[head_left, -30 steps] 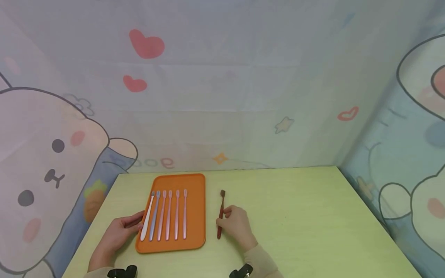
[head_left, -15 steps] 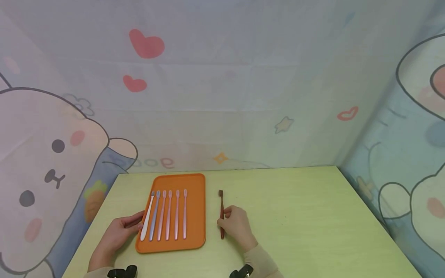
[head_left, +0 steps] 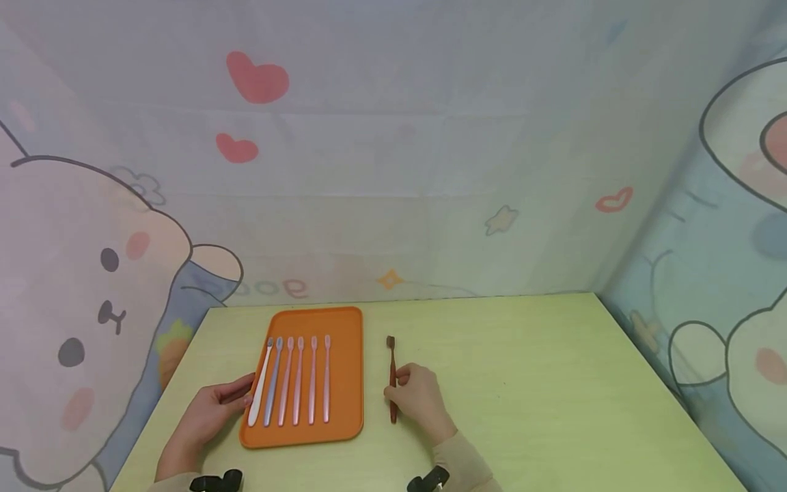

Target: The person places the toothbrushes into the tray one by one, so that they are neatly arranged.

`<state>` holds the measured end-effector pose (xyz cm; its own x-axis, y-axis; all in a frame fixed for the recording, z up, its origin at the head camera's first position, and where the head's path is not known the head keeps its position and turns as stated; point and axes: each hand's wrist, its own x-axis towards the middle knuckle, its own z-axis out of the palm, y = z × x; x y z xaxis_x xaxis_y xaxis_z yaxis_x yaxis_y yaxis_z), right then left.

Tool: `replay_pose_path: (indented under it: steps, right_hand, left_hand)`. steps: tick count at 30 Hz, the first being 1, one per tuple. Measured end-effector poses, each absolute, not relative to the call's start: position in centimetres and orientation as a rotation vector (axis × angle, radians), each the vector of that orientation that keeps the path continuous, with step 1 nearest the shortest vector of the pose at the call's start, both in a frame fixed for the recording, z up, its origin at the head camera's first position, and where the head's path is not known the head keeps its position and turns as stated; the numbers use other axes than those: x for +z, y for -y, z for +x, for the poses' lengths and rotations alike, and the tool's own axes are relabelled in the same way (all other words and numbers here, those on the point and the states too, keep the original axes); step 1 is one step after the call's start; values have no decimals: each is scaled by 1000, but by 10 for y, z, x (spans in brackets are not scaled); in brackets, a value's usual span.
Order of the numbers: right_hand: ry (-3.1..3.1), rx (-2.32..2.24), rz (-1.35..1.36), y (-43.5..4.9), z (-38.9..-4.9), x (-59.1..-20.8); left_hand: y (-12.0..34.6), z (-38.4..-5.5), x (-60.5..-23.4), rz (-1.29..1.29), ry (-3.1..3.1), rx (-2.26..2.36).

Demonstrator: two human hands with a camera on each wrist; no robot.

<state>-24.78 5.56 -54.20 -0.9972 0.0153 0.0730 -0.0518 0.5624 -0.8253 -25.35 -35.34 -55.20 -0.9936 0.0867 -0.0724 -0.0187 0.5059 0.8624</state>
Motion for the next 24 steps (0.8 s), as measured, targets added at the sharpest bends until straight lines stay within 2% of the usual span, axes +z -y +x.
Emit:
replay_pose_path:
  steps: [24]
  right_hand:
    - [2637, 1684, -27, -74, -254, -544]
  left_hand:
    - [346, -254, -558, 44, -2605, 1544]
